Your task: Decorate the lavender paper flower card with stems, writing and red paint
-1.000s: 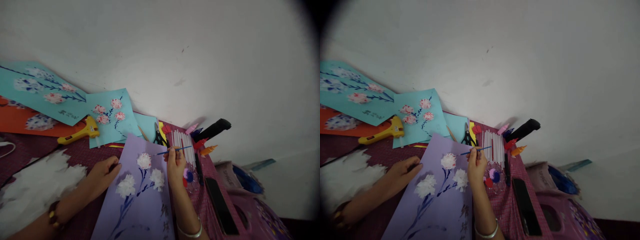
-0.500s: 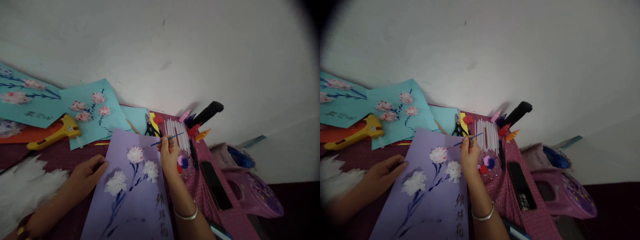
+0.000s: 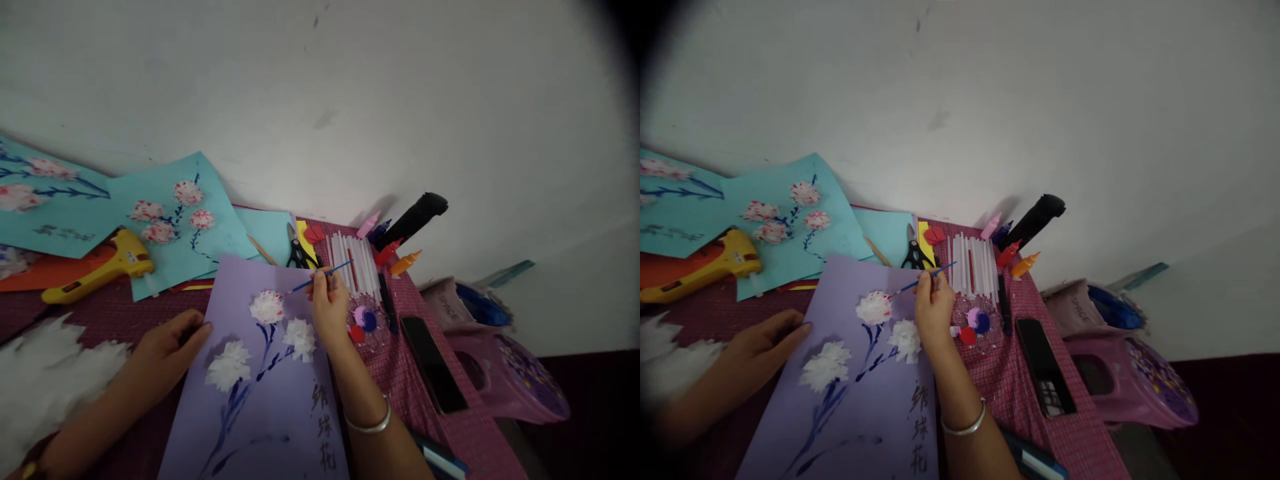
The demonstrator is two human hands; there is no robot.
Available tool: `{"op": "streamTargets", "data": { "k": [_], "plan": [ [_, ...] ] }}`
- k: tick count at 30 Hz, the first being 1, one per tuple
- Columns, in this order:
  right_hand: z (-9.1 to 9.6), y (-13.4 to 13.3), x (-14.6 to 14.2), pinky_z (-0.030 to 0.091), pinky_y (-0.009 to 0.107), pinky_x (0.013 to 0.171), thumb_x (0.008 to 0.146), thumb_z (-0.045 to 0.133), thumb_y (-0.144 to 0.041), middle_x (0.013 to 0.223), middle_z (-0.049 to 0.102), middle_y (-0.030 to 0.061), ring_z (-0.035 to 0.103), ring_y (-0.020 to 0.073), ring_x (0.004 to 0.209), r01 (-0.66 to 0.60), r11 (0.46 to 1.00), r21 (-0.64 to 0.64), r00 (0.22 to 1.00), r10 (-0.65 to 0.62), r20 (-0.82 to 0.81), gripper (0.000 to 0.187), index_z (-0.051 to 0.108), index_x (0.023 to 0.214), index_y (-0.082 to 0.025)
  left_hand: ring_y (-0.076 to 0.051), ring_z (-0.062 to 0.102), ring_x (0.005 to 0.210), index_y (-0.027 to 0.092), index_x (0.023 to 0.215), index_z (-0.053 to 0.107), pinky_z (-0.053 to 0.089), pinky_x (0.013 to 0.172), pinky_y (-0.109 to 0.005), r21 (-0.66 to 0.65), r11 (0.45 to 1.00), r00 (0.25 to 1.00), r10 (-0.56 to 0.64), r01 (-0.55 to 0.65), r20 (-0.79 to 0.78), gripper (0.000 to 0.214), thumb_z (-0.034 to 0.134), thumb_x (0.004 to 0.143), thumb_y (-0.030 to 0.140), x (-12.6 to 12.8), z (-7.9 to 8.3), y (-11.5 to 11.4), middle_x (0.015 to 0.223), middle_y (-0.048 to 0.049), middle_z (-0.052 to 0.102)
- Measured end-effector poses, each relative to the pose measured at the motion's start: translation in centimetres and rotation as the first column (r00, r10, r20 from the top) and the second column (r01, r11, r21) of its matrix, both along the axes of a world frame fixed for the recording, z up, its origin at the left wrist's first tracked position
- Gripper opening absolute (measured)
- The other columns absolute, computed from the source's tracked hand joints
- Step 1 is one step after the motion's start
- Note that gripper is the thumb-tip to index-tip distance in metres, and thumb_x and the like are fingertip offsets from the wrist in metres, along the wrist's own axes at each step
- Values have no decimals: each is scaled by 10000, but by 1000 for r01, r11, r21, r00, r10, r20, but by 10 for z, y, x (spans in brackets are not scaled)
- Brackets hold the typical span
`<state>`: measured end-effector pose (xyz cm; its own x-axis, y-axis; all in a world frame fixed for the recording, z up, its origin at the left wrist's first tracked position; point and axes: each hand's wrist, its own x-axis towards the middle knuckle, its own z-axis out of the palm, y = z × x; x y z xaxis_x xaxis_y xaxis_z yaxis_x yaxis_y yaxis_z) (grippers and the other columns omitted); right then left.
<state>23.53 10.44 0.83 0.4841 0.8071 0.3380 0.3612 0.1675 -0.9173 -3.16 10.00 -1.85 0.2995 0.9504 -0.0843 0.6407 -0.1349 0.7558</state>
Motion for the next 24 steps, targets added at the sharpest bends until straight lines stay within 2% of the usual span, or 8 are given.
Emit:
{"op": "streamTargets", "data": {
  "k": [6, 15, 24],
  "plan": [
    [17, -4, -3, 427, 221, 481, 905, 491, -445, 577, 581, -51, 549, 105, 479, 48, 997, 58, 987, -38, -159, 266, 541, 818, -198, -144, 440, 582, 222, 705, 439, 359, 562, -266, 13, 1000, 1000, 17, -17, 19, 360, 380, 853, 545, 5, 3, 1, 613, 53, 401],
    [13, -9, -16, 467, 240, 512, 920, 491, -417, 640, 624, -22, 616, 125, 543, -54, 998, 40, 996, 57, -68, 251, 570, 855, -188, -141, 409, 578, 230, 659, 397, 337, 557, -263, 0, 999, 996, 35, -35, 80, 312, 384, 838, 485, 10, 12, -3, 604, 55, 366],
    [15, -8, -14, 467, 243, 517, 915, 489, -436, 626, 622, -23, 597, 119, 524, -44, 999, 9, 998, 45, -47, 271, 566, 848, -185, -145, 419, 581, 229, 662, 409, 341, 570, -270, 13, 999, 997, 45, -46, 70, 288, 383, 826, 463, 12, 13, -2, 597, 51, 389]
  ]
}}
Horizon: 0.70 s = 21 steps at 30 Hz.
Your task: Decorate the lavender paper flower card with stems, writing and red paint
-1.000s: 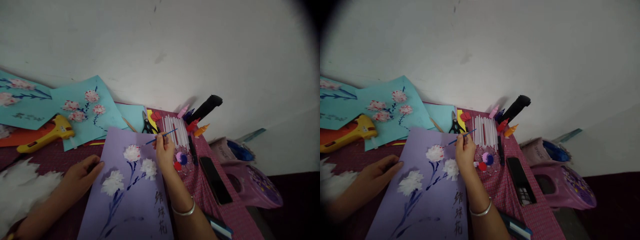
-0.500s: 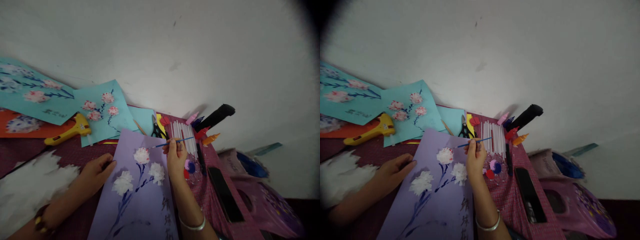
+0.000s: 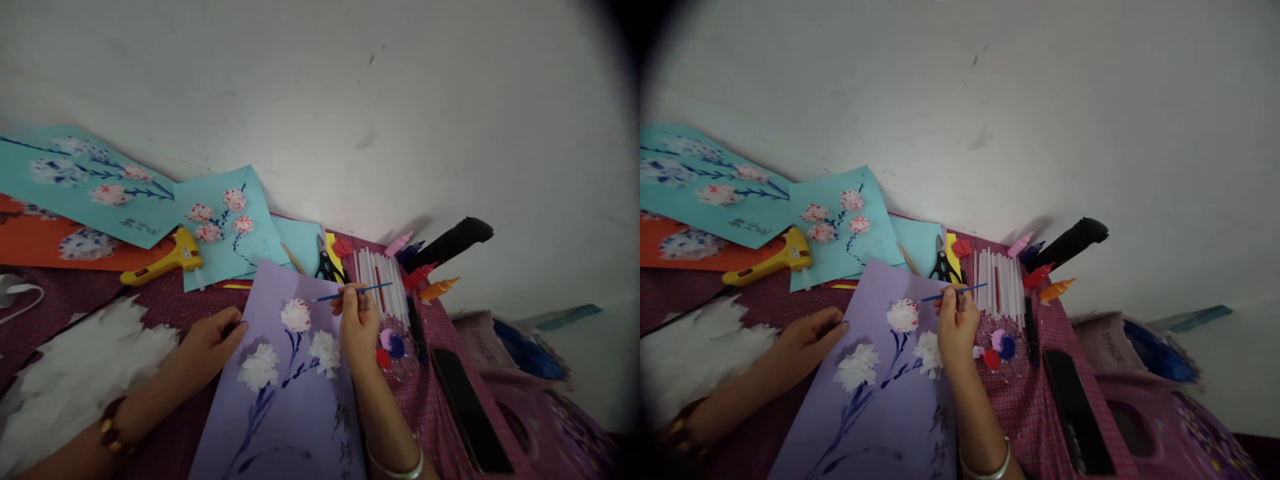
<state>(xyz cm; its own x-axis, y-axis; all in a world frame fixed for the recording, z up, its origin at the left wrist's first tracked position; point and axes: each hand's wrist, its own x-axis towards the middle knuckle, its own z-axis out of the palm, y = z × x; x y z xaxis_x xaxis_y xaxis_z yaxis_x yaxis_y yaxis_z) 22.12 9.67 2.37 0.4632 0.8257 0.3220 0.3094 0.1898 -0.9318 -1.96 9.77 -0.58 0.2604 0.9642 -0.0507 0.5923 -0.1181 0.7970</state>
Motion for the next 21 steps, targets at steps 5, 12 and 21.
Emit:
{"op": "streamTargets", "data": {
  "k": [5, 12, 21],
  "plan": [
    [1, -1, -3, 466, 233, 504, 914, 497, -430, 621, 615, -31, 586, 111, 508, -4, 1000, 27, 1000, 5, -30, 262, 563, 836, -189, -144, 426, 578, 227, 652, 406, 345, 561, -266, 15, 1000, 1000, -5, 5, 9, 291, 393, 835, 453, 0, 5, -1, 588, 51, 392],
    [1, -3, -4, 480, 236, 506, 909, 507, -438, 639, 630, -16, 607, 121, 531, -27, 1000, 5, 1000, 27, -11, 272, 571, 834, -185, -134, 408, 565, 224, 644, 393, 332, 552, -265, 25, 1000, 1000, 0, -1, 25, 281, 396, 838, 426, 1, 7, -1, 590, 53, 383],
    [7, -6, -7, 466, 242, 474, 887, 528, -455, 565, 603, -31, 582, 127, 487, -27, 1000, 5, 999, 27, -20, 280, 566, 813, -188, -126, 383, 581, 214, 651, 403, 307, 562, -260, 21, 1000, 998, -11, 10, 55, 271, 407, 855, 393, 0, 0, -1, 600, 58, 371]
  ]
}}
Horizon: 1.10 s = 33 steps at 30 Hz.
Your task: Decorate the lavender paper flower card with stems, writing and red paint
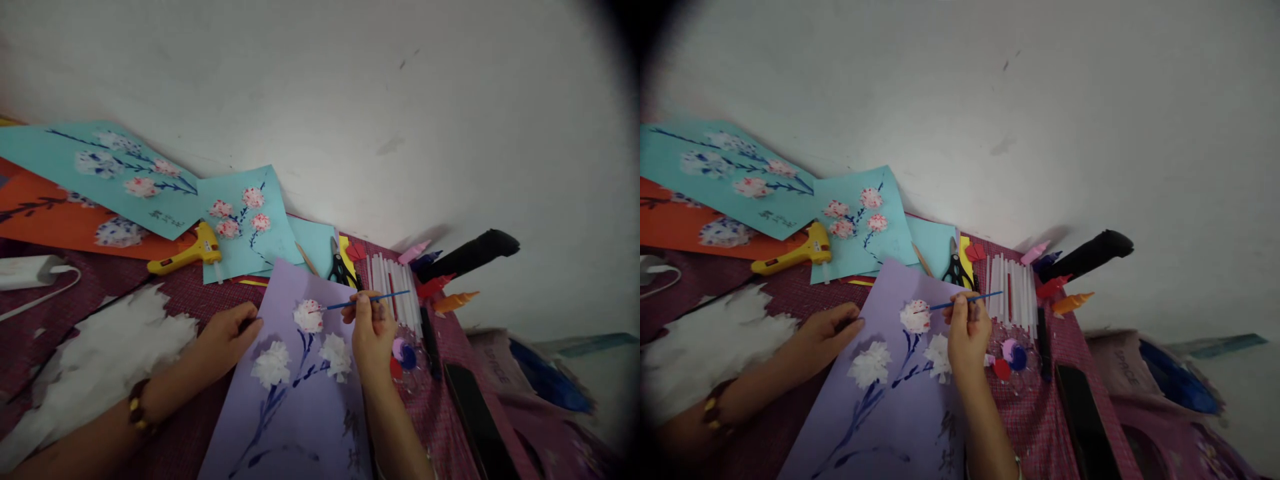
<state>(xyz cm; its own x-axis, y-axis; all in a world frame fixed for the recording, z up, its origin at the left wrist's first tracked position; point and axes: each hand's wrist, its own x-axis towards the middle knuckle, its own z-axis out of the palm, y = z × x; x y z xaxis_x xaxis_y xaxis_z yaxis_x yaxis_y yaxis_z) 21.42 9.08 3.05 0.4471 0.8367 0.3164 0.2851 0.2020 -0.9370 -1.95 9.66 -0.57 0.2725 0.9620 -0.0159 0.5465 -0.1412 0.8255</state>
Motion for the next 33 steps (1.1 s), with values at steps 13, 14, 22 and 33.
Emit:
{"op": "streamTargets", "data": {
  "k": [13, 14, 22, 33],
  "plan": [
    [-1, -4, -9, 466, 253, 493, 916, 509, -399, 615, 646, -14, 595, 131, 494, -77, 997, 9, 992, 76, 104, 231, 581, 848, -190, -120, 372, 581, 211, 641, 393, 290, 559, -261, 3, 1000, 1000, -4, 4, 19, 265, 393, 848, 377, 1, 4, -1, 597, 59, 354],
    [-4, -4, -8, 471, 257, 506, 920, 506, -386, 636, 658, -7, 609, 136, 517, -93, 996, -4, 987, 93, 134, 219, 585, 862, -190, -119, 367, 582, 212, 639, 386, 288, 559, -260, 4, 1000, 1000, -3, 3, 20, 265, 394, 846, 378, 1, 4, -1, 598, 59, 348],
    [1, -10, -9, 477, 260, 528, 923, 510, -370, 648, 657, -2, 631, 146, 559, -68, 997, 20, 982, 63, 178, 210, 601, 870, -189, -118, 341, 567, 221, 627, 346, 271, 556, -269, 2, 1000, 1000, -6, 5, 23, 263, 379, 831, 383, 1, 7, 0, 588, 58, 330],
    [-9, -10, -10, 478, 265, 551, 928, 499, -344, 704, 691, 6, 651, 151, 610, -131, 991, -30, 961, 135, 242, 184, 610, 888, -203, -116, 339, 555, 220, 626, 364, 284, 549, -263, -5, 1000, 999, 1, 0, 45, 267, 398, 831, 387, 2, 10, -2, 586, 63, 343]
  ]
}}
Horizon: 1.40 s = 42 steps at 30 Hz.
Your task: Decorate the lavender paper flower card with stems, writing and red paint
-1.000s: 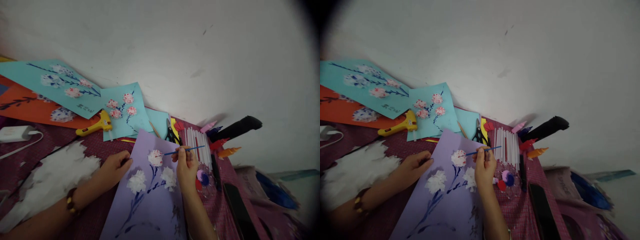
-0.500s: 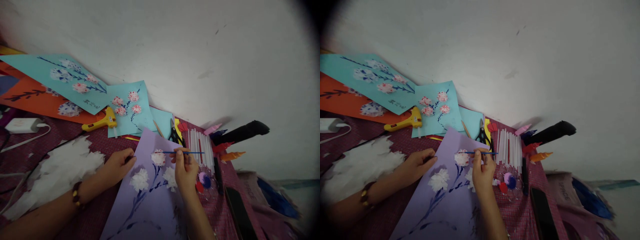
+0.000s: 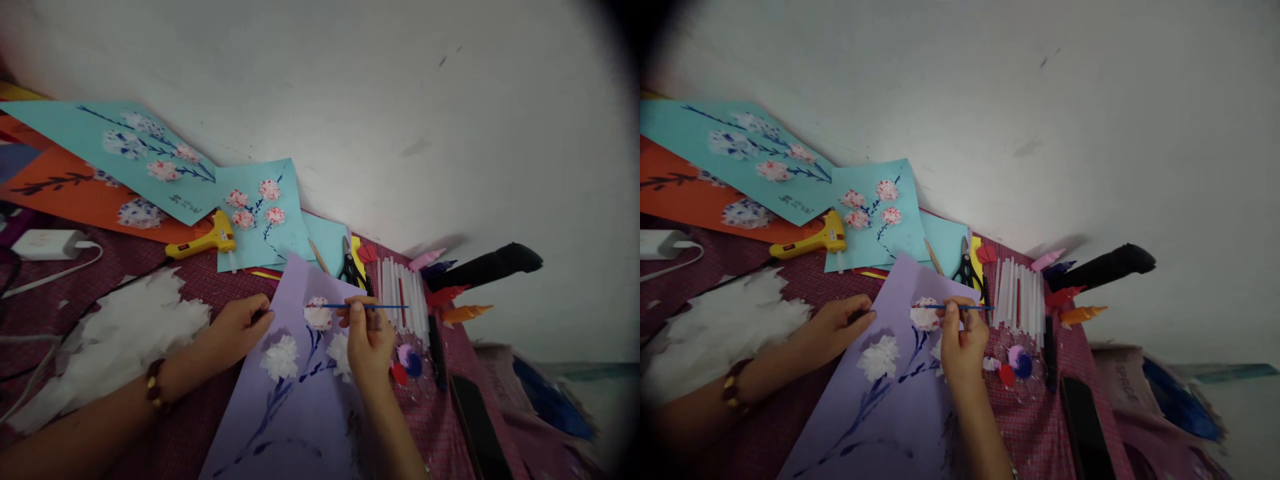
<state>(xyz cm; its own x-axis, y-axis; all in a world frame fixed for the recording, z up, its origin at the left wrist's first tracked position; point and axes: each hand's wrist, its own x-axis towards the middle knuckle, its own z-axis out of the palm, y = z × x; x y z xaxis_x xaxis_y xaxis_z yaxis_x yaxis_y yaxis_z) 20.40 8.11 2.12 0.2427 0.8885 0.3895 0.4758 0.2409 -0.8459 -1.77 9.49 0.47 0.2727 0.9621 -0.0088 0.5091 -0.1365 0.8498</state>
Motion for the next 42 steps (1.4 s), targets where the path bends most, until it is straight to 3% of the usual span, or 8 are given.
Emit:
{"op": "streamTargets", "data": {
  "k": [5, 12, 21, 29, 42],
  "plan": [
    [2, 0, 0, 486, 268, 549, 927, 502, -359, 699, 687, 8, 657, 155, 613, -6, 1000, -12, 1000, 6, -5, 197, 609, 890, -198, -116, 346, 566, 217, 639, 369, 284, 561, -268, -8, 1000, 1000, -10, 10, -6, 260, 401, 844, 374, 0, -3, 0, 597, 63, 341],
    [19, -1, 0, 460, 249, 490, 923, 514, -399, 597, 644, -20, 607, 134, 493, 90, 995, 51, 988, -82, -131, 236, 588, 832, -195, -112, 338, 569, 216, 642, 359, 276, 562, -264, -1, 1000, 1000, -15, 15, 10, 261, 402, 850, 366, -1, -7, 1, 595, 67, 330],
    [-3, -1, 1, 497, 283, 556, 922, 519, -394, 651, 667, -1, 643, 162, 583, 3, 1000, -24, 999, -4, -38, 226, 601, 885, -187, -112, 333, 567, 214, 635, 356, 270, 558, -261, -5, 1000, 1000, -10, 10, 5, 267, 387, 842, 380, 0, -2, 0, 597, 66, 323],
    [19, -2, 0, 430, 232, 479, 914, 512, -406, 569, 623, -30, 578, 118, 466, 104, 994, 44, 985, -97, -145, 254, 578, 810, -184, -112, 330, 566, 213, 646, 366, 264, 557, -264, -15, 1000, 1000, -12, 12, -4, 265, 398, 846, 383, -2, -4, 1, 601, 66, 322],
    [11, -2, 0, 445, 237, 484, 891, 538, -420, 573, 607, -31, 573, 121, 478, 103, 995, 15, 992, -101, -80, 260, 577, 787, -185, -106, 313, 566, 213, 646, 352, 261, 559, -264, -7, 1000, 1000, -29, 29, -6, 260, 386, 851, 369, -1, -4, 1, 604, 67, 300]
  ]
}}
